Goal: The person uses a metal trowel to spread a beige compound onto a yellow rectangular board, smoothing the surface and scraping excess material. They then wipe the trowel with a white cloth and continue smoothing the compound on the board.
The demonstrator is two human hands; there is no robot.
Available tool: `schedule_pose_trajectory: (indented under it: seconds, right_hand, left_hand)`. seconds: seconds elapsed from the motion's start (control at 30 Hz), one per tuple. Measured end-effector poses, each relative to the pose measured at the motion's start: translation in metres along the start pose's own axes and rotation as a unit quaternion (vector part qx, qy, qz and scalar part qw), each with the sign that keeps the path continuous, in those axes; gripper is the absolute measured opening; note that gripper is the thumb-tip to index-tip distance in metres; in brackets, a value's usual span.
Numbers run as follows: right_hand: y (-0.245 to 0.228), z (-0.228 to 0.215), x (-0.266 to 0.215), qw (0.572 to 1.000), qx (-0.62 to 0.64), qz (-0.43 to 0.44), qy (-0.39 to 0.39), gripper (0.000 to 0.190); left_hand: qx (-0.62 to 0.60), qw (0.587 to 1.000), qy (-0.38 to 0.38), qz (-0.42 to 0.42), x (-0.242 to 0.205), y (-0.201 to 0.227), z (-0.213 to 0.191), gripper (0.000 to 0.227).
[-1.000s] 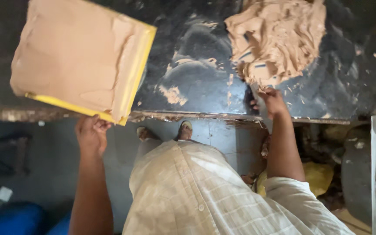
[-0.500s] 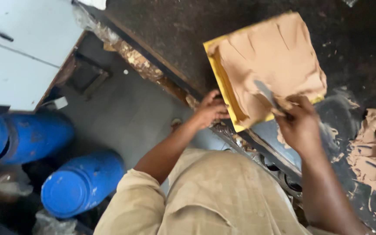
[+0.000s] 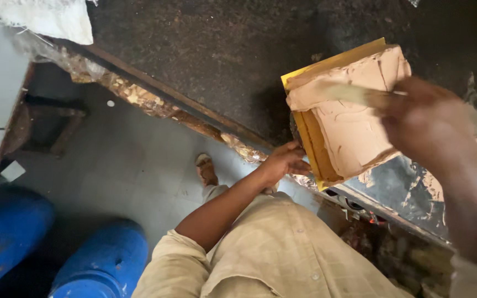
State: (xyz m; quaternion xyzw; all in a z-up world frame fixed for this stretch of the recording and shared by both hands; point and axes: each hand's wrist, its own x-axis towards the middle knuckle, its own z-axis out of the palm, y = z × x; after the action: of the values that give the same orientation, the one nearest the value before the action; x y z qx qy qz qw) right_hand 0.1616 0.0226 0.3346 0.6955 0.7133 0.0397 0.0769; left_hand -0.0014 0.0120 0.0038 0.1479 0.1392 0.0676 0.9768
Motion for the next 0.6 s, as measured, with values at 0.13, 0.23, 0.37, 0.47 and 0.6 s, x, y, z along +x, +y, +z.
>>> schedule_pose_trajectory:
  seconds: [0.13,0.23,0.37,0.47,0.6]
  right_hand:
    - [-0.051,-0.006,0.11,0.949,-0.214,-0.186,-0.14,0.017]
    - [-0.067,0.005,0.155,0.901,-0.275,-0.186,-0.28,0.017]
    - [-0.053,0.014,0.149,0.889,-0.247,-0.181,-0.341,0.016]
    - [-0.054,0.018,0.118,0.855,-0.263,-0.229,-0.385,0.016]
    - [-0.052,0.007,0.109,0.854,-0.297,-0.301,-0.304,0.013]
  left_hand:
    - [0.046,0.999,-0.005,-0.004,0.0,0.006,-0.005,0.049]
    - [0.019,1.0,-0.024,-0.002,0.006,0.001,-0.006,0.048]
    - [-0.018,0.999,-0.037,0.011,0.008,-0.003,-0.009,0.048]
    - [-0.019,0.999,-0.04,0.018,0.008,0.001,-0.008,0.049]
    - [-0.021,0.998,-0.054,0.03,0.001,0.008,-0.001,0.058]
